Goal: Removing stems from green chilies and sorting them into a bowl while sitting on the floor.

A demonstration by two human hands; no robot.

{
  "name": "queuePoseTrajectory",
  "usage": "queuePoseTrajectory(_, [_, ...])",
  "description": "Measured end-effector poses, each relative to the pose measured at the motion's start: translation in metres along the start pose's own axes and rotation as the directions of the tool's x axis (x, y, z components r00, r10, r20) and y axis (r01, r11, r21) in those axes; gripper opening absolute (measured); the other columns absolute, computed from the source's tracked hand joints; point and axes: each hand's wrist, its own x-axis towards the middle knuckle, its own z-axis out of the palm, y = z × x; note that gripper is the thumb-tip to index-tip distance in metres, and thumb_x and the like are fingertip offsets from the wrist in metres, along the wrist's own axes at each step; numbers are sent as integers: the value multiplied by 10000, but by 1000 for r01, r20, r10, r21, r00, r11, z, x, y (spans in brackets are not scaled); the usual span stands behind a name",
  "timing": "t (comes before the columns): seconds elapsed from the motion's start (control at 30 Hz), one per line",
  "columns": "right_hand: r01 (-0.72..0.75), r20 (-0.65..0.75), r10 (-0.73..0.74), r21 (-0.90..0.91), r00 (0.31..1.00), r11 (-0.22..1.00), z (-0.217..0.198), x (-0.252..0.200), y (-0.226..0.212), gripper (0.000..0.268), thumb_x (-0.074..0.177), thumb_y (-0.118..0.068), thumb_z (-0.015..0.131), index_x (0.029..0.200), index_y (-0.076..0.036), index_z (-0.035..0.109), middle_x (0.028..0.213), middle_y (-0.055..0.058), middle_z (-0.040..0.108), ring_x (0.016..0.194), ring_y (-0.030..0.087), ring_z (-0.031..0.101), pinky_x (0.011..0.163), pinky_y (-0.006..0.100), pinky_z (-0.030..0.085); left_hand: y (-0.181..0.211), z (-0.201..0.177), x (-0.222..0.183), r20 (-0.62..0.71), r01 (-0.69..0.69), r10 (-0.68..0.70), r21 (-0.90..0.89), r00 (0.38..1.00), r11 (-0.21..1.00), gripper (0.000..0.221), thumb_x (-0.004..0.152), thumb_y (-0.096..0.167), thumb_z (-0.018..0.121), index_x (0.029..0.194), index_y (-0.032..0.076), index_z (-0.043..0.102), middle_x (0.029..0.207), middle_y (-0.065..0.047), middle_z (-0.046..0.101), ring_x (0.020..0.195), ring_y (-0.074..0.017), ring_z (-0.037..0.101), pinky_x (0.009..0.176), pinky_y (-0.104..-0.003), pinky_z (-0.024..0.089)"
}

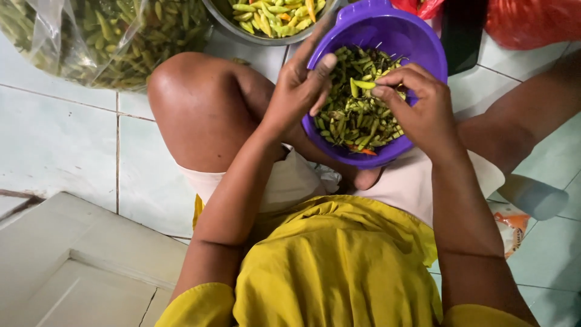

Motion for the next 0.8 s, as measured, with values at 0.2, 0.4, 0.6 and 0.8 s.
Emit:
queuePoseTrajectory(0.2, [117,-39,-115,53,993,992,8,8,-17,105,955,134,729,1034,96,672,1024,165,666,885,232,605,808,323,492,-6,12,-2,148,103,-109,53,983,993,376,1118,191,565,1465,49,588,623,21,574,446,-30,421,440,-178,357])
queuePoseTrajectory(0.4, [144,-57,-140,84,989,986,16,12,-24,97,1008,94,714,1019,90,618,1019,173,627,902,252,580,826,353,470,-2,14,-4,123,158,-159,14,980,987,404,1089,188,611,1468,50,589,648,30,580,455,-20,400,413,-173,321])
queuePoseTrajectory(0.6, [183,-19,-182,105,983,978,15,14,-27,69,1044,77,657,1041,67,589,963,141,558,864,236,512,803,350,423,-14,9,-3,228,122,-103,-70,968,990,422,1127,237,548,1499,38,551,632,29,556,448,-27,394,420,-168,318])
queuePoseTrajectory(0.8, [148,-71,-141,94,987,985,30,18,-25,86,1049,58,655,1032,51,571,981,136,541,874,235,490,829,358,412,-6,7,-3,201,147,-121,-118,972,982,531,1109,408,487,1462,23,586,629,23,581,428,-33,390,405,-169,298])
